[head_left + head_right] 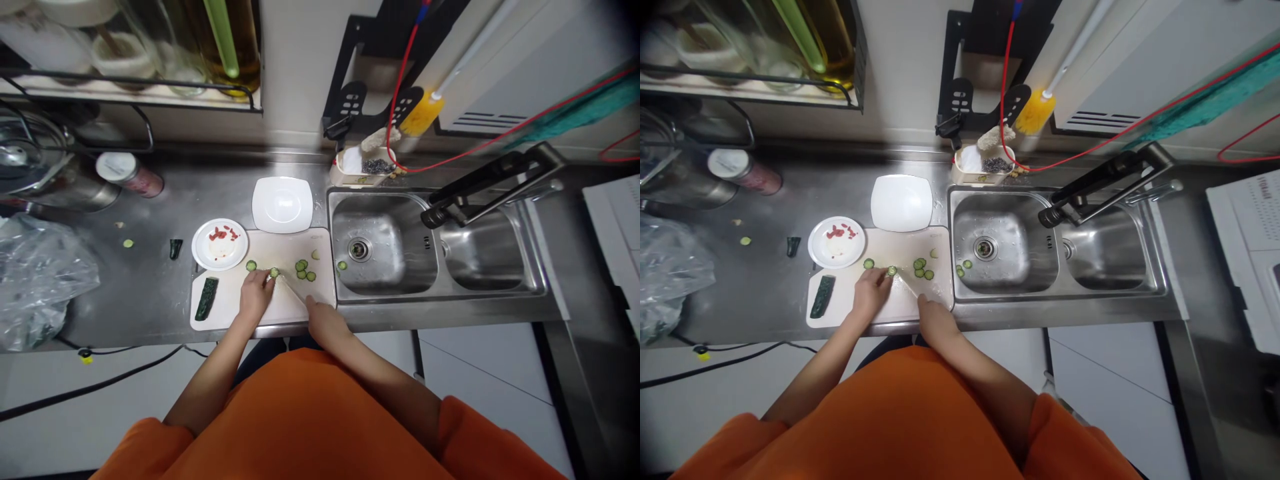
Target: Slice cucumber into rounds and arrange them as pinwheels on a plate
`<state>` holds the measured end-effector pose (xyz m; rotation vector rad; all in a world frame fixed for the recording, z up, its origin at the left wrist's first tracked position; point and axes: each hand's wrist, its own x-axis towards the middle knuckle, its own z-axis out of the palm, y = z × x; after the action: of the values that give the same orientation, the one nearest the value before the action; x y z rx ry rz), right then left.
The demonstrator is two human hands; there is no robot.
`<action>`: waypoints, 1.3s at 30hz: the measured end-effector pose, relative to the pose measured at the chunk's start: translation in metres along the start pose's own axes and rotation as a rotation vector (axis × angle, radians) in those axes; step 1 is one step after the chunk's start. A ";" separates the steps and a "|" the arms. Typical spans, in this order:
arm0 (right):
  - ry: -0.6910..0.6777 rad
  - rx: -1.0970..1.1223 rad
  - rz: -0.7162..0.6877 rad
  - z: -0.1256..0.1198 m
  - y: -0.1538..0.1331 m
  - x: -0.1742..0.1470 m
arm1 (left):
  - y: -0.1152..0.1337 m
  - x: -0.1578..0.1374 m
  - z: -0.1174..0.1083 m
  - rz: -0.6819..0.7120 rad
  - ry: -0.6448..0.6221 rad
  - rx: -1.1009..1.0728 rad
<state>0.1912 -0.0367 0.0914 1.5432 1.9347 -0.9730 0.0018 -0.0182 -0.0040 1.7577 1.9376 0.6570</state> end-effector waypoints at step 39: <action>-0.099 0.036 0.064 -0.001 -0.001 -0.009 | 0.012 0.007 -0.007 -0.265 -0.051 -0.141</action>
<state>0.1928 -0.0419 0.0986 1.5375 1.7984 -1.0418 0.0065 -0.0110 0.0087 1.3885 1.9905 0.6306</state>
